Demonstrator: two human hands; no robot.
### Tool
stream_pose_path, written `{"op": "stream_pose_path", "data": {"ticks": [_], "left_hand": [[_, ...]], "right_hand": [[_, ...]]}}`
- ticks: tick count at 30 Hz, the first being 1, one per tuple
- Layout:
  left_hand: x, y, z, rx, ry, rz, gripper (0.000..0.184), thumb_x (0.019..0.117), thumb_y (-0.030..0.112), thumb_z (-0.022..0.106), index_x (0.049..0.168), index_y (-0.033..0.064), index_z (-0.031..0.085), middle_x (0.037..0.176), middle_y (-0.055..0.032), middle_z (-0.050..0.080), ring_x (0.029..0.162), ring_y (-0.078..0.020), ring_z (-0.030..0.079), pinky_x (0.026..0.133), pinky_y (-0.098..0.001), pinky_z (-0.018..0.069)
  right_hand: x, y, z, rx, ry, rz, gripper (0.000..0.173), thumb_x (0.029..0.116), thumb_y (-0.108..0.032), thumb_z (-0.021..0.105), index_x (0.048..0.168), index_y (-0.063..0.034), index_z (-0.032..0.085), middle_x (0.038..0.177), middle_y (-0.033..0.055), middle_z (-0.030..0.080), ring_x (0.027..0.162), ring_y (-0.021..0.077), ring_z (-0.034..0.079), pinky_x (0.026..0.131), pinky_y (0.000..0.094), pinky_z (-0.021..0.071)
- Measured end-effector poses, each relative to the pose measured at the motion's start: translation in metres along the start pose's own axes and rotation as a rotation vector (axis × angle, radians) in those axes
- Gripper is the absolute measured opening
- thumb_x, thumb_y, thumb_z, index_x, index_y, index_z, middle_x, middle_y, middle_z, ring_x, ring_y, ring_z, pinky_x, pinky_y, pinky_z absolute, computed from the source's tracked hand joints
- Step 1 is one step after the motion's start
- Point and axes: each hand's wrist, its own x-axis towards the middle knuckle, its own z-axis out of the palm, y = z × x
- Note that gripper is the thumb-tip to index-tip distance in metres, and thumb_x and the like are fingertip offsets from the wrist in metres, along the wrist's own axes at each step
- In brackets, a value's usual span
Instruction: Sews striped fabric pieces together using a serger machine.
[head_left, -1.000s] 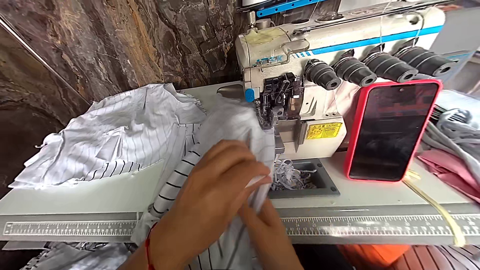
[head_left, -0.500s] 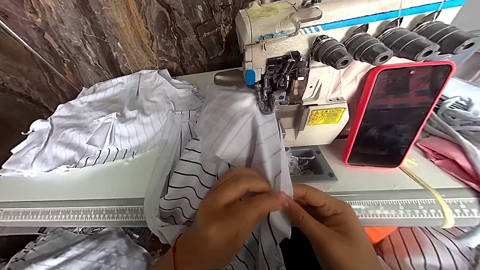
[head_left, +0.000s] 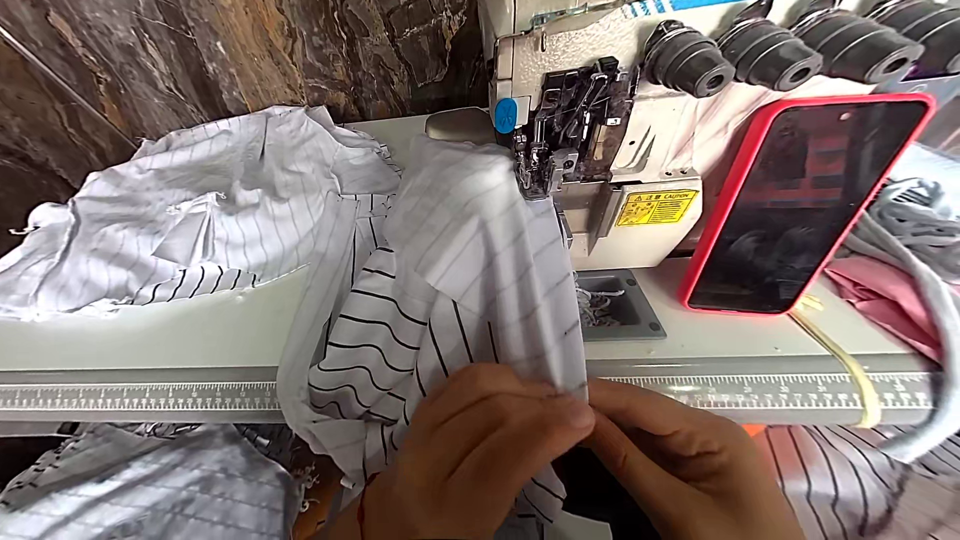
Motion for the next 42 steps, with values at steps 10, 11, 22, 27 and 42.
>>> {"op": "stream_pose_path", "data": {"ticks": [10, 11, 22, 27, 42], "left_hand": [[-0.004, -0.006, -0.009, 0.066, -0.089, 0.214, 0.024, 0.1021, 0.007, 0.061, 0.125, 0.0107, 0.053, 0.116, -0.0053, 0.069, 0.116, -0.017, 0.066, 0.104, -0.0302, 0.0515], [-0.003, -0.005, -0.011, 0.082, -0.117, 0.235, 0.021, 0.1042, 0.007, 0.056, 0.124, 0.0098, 0.052, 0.116, -0.0064, 0.068, 0.117, -0.0173, 0.065, 0.105, -0.0298, 0.0503], [-0.002, -0.022, -0.002, 0.217, -0.153, 0.202, 0.03, 0.1032, 0.029, 0.061, 0.128, 0.0251, 0.045, 0.149, 0.007, 0.048, 0.146, -0.0106, 0.04, 0.123, -0.0408, 0.0275], [0.018, -0.032, -0.045, 0.307, -0.176, 0.305, 0.013, 0.1056, 0.01, 0.053, 0.11, 0.0106, 0.065, 0.12, -0.0038, 0.074, 0.127, -0.0196, 0.063, 0.114, -0.04, 0.0448], [0.05, -0.048, -0.05, 0.395, -0.338, 0.411, 0.02, 0.1057, 0.004, 0.048, 0.11, 0.0033, 0.067, 0.114, -0.0105, 0.076, 0.117, -0.0218, 0.07, 0.107, -0.0358, 0.0506]], "right_hand": [[-0.005, -0.007, -0.008, 0.066, -0.085, 0.083, 0.023, 0.0985, 0.004, 0.059, 0.119, 0.0027, 0.069, 0.102, -0.0059, 0.076, 0.09, -0.0004, 0.071, 0.083, 0.0207, 0.0606], [-0.006, -0.008, -0.009, 0.079, -0.089, 0.093, 0.023, 0.099, 0.004, 0.058, 0.12, 0.0027, 0.068, 0.103, -0.0059, 0.076, 0.091, 0.0004, 0.072, 0.085, 0.0218, 0.061], [0.0, -0.006, 0.003, 0.221, 0.049, 0.106, 0.017, 0.0968, -0.001, 0.065, 0.108, -0.0098, 0.074, 0.092, -0.0088, 0.078, 0.079, 0.0024, 0.074, 0.074, 0.0229, 0.0632], [-0.009, -0.006, 0.021, 0.222, 0.07, 0.0, 0.025, 0.0974, 0.0, 0.064, 0.117, -0.0155, 0.063, 0.096, -0.0095, 0.077, 0.087, 0.006, 0.075, 0.081, 0.028, 0.0642], [0.03, 0.016, 0.011, -0.154, 0.155, -0.259, 0.018, 0.0982, 0.001, 0.062, 0.11, -0.0011, 0.074, 0.103, -0.0011, 0.077, 0.089, 0.0038, 0.074, 0.08, 0.0237, 0.064]]}}
